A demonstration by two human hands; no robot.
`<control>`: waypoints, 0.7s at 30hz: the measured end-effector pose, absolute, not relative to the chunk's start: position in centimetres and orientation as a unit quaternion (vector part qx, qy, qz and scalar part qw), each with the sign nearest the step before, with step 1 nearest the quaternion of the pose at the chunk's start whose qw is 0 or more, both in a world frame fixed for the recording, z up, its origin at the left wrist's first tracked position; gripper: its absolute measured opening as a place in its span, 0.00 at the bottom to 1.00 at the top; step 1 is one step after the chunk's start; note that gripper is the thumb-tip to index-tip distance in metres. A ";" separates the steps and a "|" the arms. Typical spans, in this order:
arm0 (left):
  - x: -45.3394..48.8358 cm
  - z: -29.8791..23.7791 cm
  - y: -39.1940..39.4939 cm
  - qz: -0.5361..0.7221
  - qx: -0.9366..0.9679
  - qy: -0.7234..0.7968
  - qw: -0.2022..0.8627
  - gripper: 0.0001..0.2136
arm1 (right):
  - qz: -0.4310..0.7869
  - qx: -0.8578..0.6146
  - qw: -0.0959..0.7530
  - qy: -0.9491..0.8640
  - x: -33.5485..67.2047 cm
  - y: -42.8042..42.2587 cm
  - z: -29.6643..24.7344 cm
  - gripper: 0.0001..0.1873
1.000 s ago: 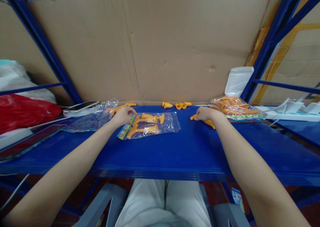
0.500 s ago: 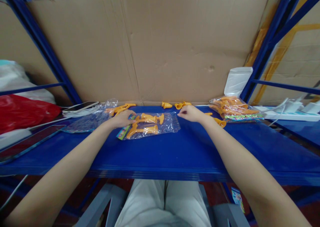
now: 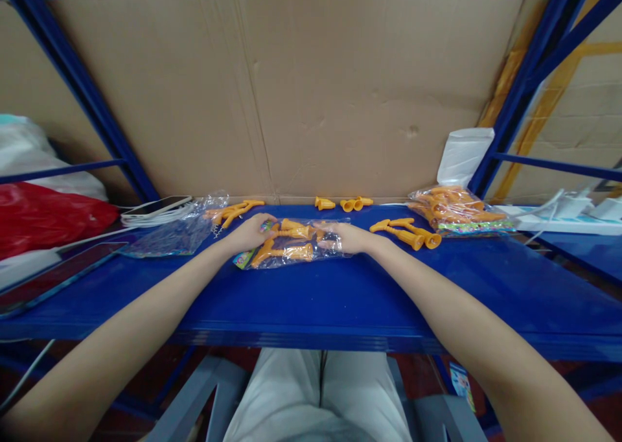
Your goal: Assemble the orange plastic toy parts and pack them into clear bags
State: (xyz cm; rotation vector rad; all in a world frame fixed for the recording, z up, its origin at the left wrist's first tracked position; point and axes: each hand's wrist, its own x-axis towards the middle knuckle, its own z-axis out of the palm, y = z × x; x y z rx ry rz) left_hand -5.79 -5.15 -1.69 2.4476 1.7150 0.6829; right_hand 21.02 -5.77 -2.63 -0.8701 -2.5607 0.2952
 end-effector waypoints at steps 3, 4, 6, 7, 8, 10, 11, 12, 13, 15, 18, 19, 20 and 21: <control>-5.2 -1.9 -5.3 0.237 0.799 0.551 0.046 0.16 | 0.089 -0.320 0.229 -0.915 20.8 -5.5 -3.1 0.29; -5.0 -1.9 -5.4 0.238 0.801 0.547 0.051 0.16 | 0.089 -0.316 0.234 -0.915 20.7 -5.5 -3.2 0.28; -4.7 -1.9 -5.6 0.233 0.806 0.540 0.064 0.18 | 0.094 -0.305 0.245 -0.916 20.5 -5.4 -3.3 0.25; -4.7 -1.9 -5.7 0.227 0.810 0.536 0.075 0.19 | 0.097 -0.301 0.251 -0.915 20.4 -5.3 -3.3 0.23; -4.7 -1.9 -5.8 0.219 0.814 0.531 0.087 0.22 | 0.100 -0.301 0.256 -0.913 20.2 -5.3 -3.3 0.21; -4.8 -1.9 -6.0 0.202 0.820 0.523 0.115 0.28 | 0.098 -0.317 0.261 -0.906 19.9 -5.4 -3.2 0.18; -4.9 -1.8 -6.0 0.196 0.822 0.520 0.127 0.31 | 0.092 -0.330 0.261 -0.902 19.7 -5.4 -3.2 0.17; -5.0 -1.8 -6.1 0.192 0.823 0.518 0.136 0.33 | 0.085 -0.343 0.259 -0.899 19.6 -5.5 -3.1 0.16; -5.1 -1.8 -6.1 0.189 0.823 0.516 0.143 0.34 | 0.077 -0.353 0.256 -0.897 19.4 -5.5 -3.1 0.15; -5.1 -1.8 -6.1 0.186 0.823 0.515 0.153 0.35 | 0.057 -0.364 0.251 -0.895 19.2 -5.6 -3.2 0.15; -5.1 -1.7 -6.2 0.181 0.816 0.525 0.161 0.36 | 0.030 -0.377 0.250 -0.892 19.1 -5.6 -3.4 0.16; -5.1 -1.7 -6.3 0.182 0.813 0.530 0.161 0.36 | 0.024 -0.383 0.249 -0.889 19.1 -5.5 -3.5 0.16; -5.1 -1.7 -6.3 0.183 0.811 0.533 0.159 0.36 | 0.020 -0.388 0.248 -0.887 19.1 -5.5 -3.6 0.16; -5.1 -1.7 -6.2 0.184 0.810 0.533 0.158 0.36 | 0.016 -0.393 0.247 -0.885 19.1 -5.5 -3.6 0.16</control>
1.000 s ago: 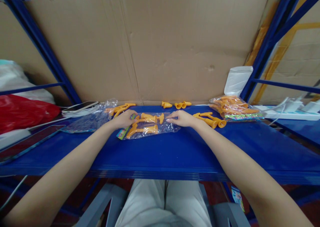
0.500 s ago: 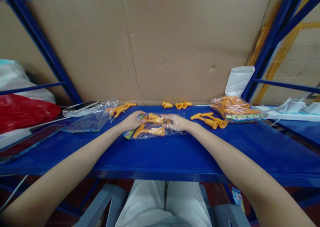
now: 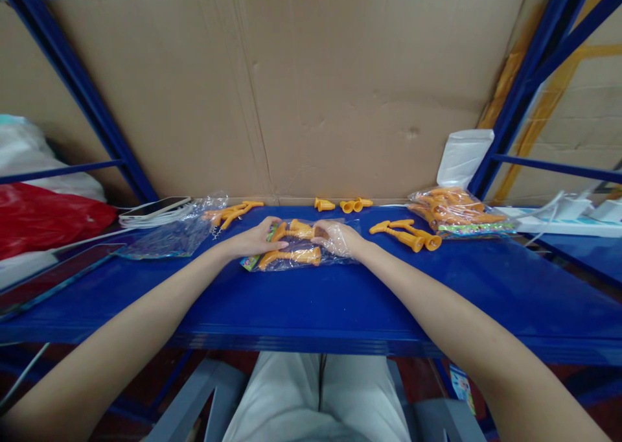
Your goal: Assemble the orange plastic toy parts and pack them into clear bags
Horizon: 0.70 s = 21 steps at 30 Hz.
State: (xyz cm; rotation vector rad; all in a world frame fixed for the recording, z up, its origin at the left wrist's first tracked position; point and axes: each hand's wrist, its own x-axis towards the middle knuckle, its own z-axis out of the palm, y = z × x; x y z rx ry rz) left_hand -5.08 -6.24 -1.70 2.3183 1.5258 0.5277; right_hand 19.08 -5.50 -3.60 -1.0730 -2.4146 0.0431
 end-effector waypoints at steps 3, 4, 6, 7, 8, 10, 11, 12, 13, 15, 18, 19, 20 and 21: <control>-5.1 -1.8 -6.0 0.186 0.816 0.524 0.157 0.33 | 0.009 -0.399 0.253 -0.882 19.1 -5.5 -3.7 0.18; -5.2 -1.9 -5.9 0.187 0.819 0.520 0.156 0.33 | 0.009 -0.397 0.257 -0.881 19.1 -5.5 -3.7 0.19; -5.2 -2.0 -5.7 0.193 0.824 0.511 0.150 0.31 | 0.012 -0.393 0.266 -0.880 19.0 -5.6 -3.7 0.20; -5.2 -2.1 -5.7 0.198 0.826 0.507 0.144 0.29 | 0.013 -0.391 0.269 -0.880 19.0 -5.6 -3.7 0.20; -5.1 -2.1 -5.7 0.203 0.829 0.503 0.138 0.28 | 0.015 -0.388 0.272 -0.880 19.0 -5.6 -3.7 0.20; -5.1 -2.1 -5.7 0.212 0.833 0.494 0.125 0.23 | 0.019 -0.379 0.277 -0.883 19.0 -5.6 -3.8 0.20; -5.1 -2.1 -5.7 0.214 0.837 0.489 0.121 0.21 | 0.020 -0.373 0.281 -0.884 19.0 -5.6 -3.8 0.19; -5.1 -2.0 -5.8 0.212 0.841 0.484 0.117 0.17 | 0.020 -0.367 0.284 -0.885 19.0 -5.6 -3.9 0.19; -5.0 -1.9 -5.9 0.209 0.845 0.479 0.114 0.15 | 0.019 -0.362 0.288 -0.887 19.0 -5.6 -3.9 0.18; -5.0 -1.8 -5.9 0.203 0.850 0.473 0.114 0.11 | 0.014 -0.354 0.289 -0.890 19.0 -5.5 -4.0 0.17; -5.0 -1.8 -5.9 0.207 0.847 0.474 0.119 0.10 | 0.004 -0.352 0.286 -0.891 19.0 -5.2 -4.3 0.16; -5.0 -1.9 -5.9 0.209 0.845 0.477 0.121 0.10 | -0.002 -0.356 0.289 -0.889 19.0 -5.1 -4.4 0.16; -5.0 -1.9 -5.8 0.210 0.843 0.479 0.122 0.10 | -0.010 -0.362 0.293 -0.885 19.0 -5.0 -4.5 0.16; -5.1 -2.0 -5.8 0.211 0.842 0.482 0.123 0.10 | -0.019 -0.370 0.295 -0.881 19.0 -4.9 -4.6 0.15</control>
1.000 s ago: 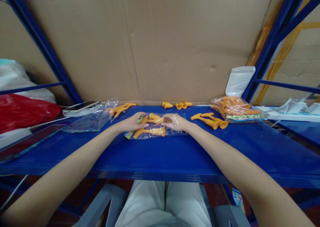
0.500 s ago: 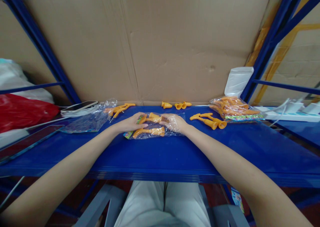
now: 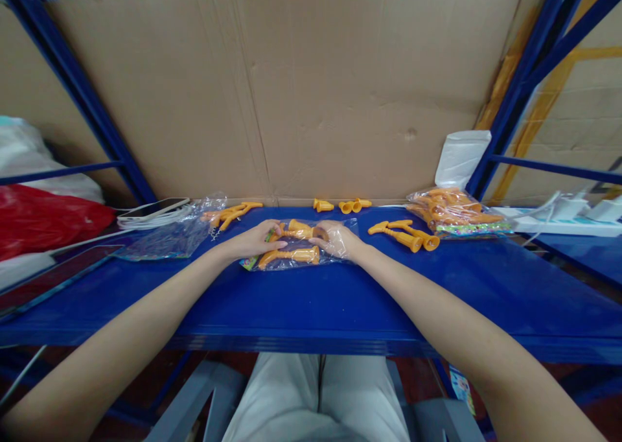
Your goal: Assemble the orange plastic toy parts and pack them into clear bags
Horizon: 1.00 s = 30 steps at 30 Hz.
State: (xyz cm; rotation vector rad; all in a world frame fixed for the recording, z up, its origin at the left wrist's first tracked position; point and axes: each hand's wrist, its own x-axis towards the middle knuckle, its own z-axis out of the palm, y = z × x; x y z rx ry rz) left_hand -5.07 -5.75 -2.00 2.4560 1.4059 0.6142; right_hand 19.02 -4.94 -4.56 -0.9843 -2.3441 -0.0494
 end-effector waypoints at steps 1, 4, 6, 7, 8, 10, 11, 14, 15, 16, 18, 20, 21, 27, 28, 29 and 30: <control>-5.1 -2.1 -5.7 0.210 0.841 0.484 0.122 0.11 | -0.029 -0.379 0.297 -0.876 19.0 -4.8 -4.7 0.15; -5.2 -2.1 -5.6 0.206 0.838 0.490 0.121 0.11 | -0.057 -0.398 0.302 -0.864 19.0 -4.7 -4.9 0.17; -5.2 -2.1 -5.6 0.203 0.838 0.492 0.121 0.12 | -0.068 -0.403 0.313 -0.857 18.9 -4.8 -4.9 0.18; -5.2 -2.1 -5.6 0.202 0.837 0.494 0.122 0.12 | -0.069 -0.403 0.316 -0.856 18.9 -4.8 -5.0 0.18; -5.1 -2.0 -5.7 0.201 0.836 0.495 0.122 0.13 | -0.066 -0.402 0.317 -0.856 19.0 -4.8 -5.0 0.18; -5.1 -1.9 -5.8 0.201 0.835 0.497 0.121 0.13 | -0.050 -0.392 0.316 -0.862 19.2 -4.8 -5.0 0.17; -5.1 -1.9 -5.9 0.201 0.835 0.498 0.120 0.13 | -0.037 -0.382 0.313 -0.869 19.5 -4.8 -5.0 0.17; -5.0 -1.8 -6.0 0.199 0.834 0.501 0.117 0.13 | 0.016 -0.345 0.283 -0.895 20.7 -4.8 -4.9 0.17; -5.0 -1.8 -6.1 0.199 0.833 0.503 0.118 0.13 | 0.034 -0.340 0.268 -0.901 21.1 -4.8 -4.8 0.18; -5.0 -1.8 -6.1 0.199 0.832 0.504 0.118 0.13 | 0.049 -0.341 0.253 -0.904 21.6 -4.8 -4.6 0.19; -5.0 -1.8 -6.1 0.202 0.832 0.503 0.120 0.13 | 0.070 -0.360 0.227 -0.902 22.3 -5.0 -4.1 0.21; -5.1 -1.8 -6.1 0.202 0.833 0.500 0.121 0.14 | 0.073 -0.383 0.215 -0.895 22.5 -5.3 -3.6 0.20; -5.1 -1.8 -6.0 0.202 0.833 0.500 0.122 0.14 | 0.067 -0.394 0.213 -0.892 22.5 -5.5 -3.4 0.19; -5.2 -1.8 -5.9 0.190 0.831 0.505 0.134 0.15 | 0.031 -0.418 0.185 -0.889 21.8 -6.4 -2.3 0.12; -5.2 -1.9 -5.9 0.191 0.833 0.501 0.136 0.15 | 0.034 -0.411 0.184 -0.892 21.9 -6.4 -2.2 0.13; -5.2 -1.9 -5.8 0.194 0.835 0.496 0.137 0.15 | 0.038 -0.403 0.185 -0.895 21.9 -6.4 -2.1 0.13; -5.2 -1.9 -5.8 0.195 0.837 0.491 0.139 0.15 | 0.044 -0.396 0.187 -0.898 21.9 -6.3 -2.1 0.13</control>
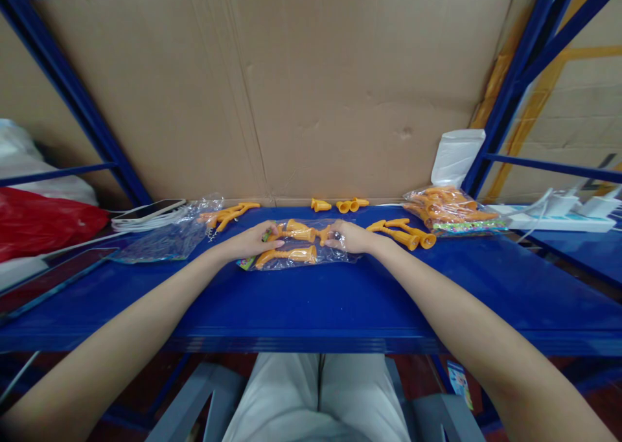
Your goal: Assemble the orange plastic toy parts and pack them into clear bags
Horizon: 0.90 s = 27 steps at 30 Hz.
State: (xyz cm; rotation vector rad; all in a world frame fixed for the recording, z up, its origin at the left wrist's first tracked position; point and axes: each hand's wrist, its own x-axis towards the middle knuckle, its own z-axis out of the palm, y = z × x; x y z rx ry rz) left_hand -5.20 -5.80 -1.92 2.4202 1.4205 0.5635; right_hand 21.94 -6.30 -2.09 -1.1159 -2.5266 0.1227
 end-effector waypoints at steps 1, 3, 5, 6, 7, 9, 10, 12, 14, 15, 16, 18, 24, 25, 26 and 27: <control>-5.2 -1.9 -5.8 0.196 0.839 0.487 0.141 0.15 | 0.048 -0.392 0.188 -0.899 22.0 -6.2 -2.1 0.14; -5.2 -2.0 -5.7 0.196 0.840 0.485 0.145 0.15 | 0.043 -0.397 0.192 -0.896 21.9 -6.1 -2.2 0.15; -5.3 -2.0 -5.7 0.196 0.839 0.485 0.148 0.15 | 0.024 -0.416 0.209 -0.885 21.7 -6.0 -2.5 0.15; -5.3 -1.9 -5.7 0.196 0.839 0.485 0.149 0.15 | 0.013 -0.425 0.219 -0.878 21.6 -6.0 -2.6 0.15; -5.3 -1.9 -5.7 0.196 0.839 0.485 0.148 0.15 | 0.006 -0.431 0.227 -0.873 21.4 -6.0 -2.7 0.15; -5.2 -1.8 -5.7 0.193 0.839 0.487 0.146 0.15 | -0.001 -0.432 0.229 -0.872 21.2 -6.1 -2.7 0.13; -5.2 -1.8 -5.8 0.191 0.839 0.489 0.145 0.14 | -0.004 -0.432 0.224 -0.874 21.1 -6.2 -2.7 0.13; -5.2 -1.7 -5.9 0.189 0.838 0.492 0.143 0.14 | -0.015 -0.433 0.209 -0.877 21.1 -6.3 -2.5 0.13; -5.1 -1.7 -5.9 0.189 0.837 0.493 0.142 0.13 | -0.027 -0.435 0.199 -0.878 21.2 -6.4 -2.4 0.13; -5.1 -1.7 -6.0 0.189 0.837 0.493 0.142 0.13 | -0.031 -0.434 0.195 -0.879 21.2 -6.5 -2.3 0.13; -5.1 -1.7 -6.0 0.189 0.837 0.493 0.141 0.13 | -0.035 -0.431 0.191 -0.881 21.3 -6.5 -2.3 0.13; -5.1 -1.7 -5.9 0.190 0.838 0.492 0.137 0.13 | -0.042 -0.424 0.186 -0.885 21.3 -6.4 -2.3 0.14; -5.5 -1.9 -5.5 0.187 0.843 0.489 0.121 0.14 | -0.015 -0.405 0.182 -0.896 21.5 -6.0 -2.9 0.13; -5.6 -1.9 -5.4 0.184 0.842 0.493 0.118 0.14 | -0.001 -0.407 0.176 -0.897 21.6 -5.9 -2.8 0.13; -5.7 -1.9 -5.3 0.181 0.842 0.495 0.116 0.14 | 0.013 -0.412 0.167 -0.895 21.8 -5.9 -2.6 0.14; -5.8 -1.9 -5.3 0.180 0.841 0.497 0.116 0.14 | 0.025 -0.423 0.159 -0.892 22.1 -5.8 -2.3 0.15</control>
